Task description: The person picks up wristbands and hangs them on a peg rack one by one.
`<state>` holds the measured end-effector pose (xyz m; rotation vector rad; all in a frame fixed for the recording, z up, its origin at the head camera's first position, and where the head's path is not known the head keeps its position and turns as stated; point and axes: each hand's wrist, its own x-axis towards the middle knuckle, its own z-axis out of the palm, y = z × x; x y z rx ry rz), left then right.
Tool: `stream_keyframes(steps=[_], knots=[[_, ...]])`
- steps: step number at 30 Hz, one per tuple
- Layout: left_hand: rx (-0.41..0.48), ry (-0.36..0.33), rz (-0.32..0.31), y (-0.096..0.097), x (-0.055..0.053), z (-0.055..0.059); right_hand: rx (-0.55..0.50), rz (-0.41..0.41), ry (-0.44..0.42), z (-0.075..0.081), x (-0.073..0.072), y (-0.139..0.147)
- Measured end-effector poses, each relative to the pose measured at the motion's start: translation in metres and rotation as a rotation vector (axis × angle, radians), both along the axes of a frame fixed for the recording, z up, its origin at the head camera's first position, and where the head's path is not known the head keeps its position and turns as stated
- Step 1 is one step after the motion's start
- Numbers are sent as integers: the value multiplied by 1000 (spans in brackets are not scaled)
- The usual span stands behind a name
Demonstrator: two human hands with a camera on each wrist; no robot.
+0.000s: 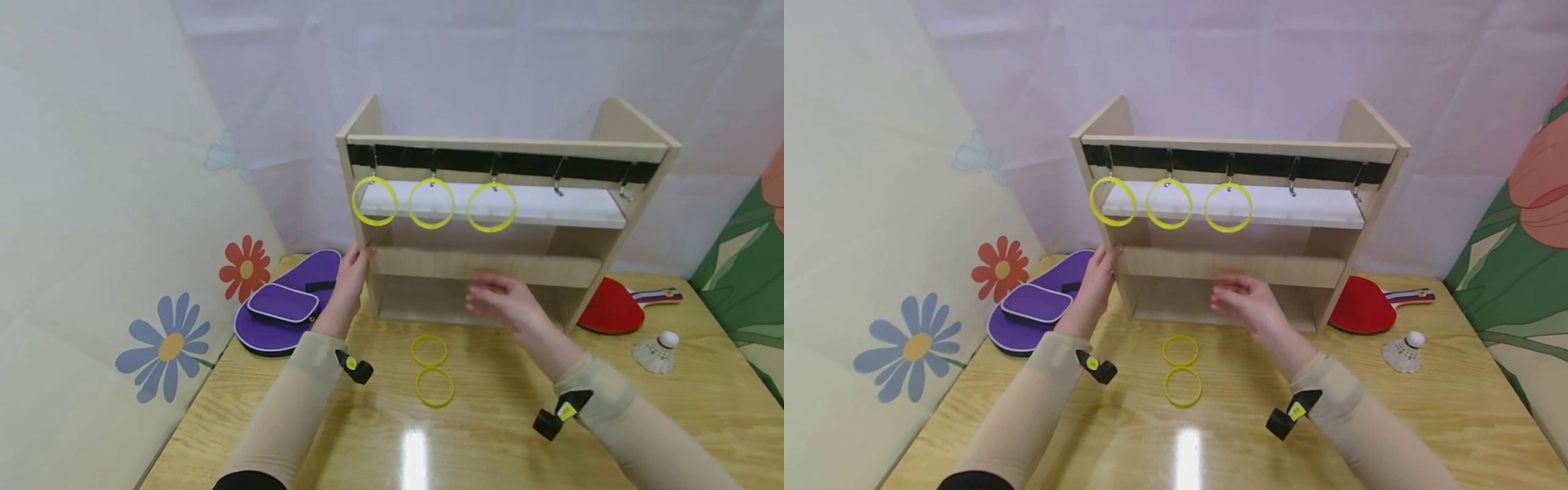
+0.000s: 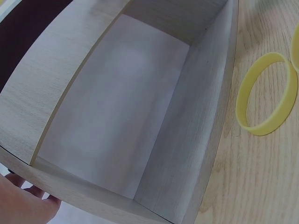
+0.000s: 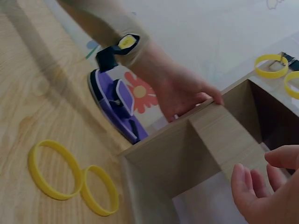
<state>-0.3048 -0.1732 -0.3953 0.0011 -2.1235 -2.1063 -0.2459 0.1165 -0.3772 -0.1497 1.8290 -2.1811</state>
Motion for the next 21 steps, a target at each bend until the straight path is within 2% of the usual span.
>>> stream_keyframes(steps=[7,21], knots=[[6,-4,-10,-1,0,-1,80,33,11,-21,7,-5],[3,-1,-19,-1,-1,-1,196,86,-61,-62,21,-19]])
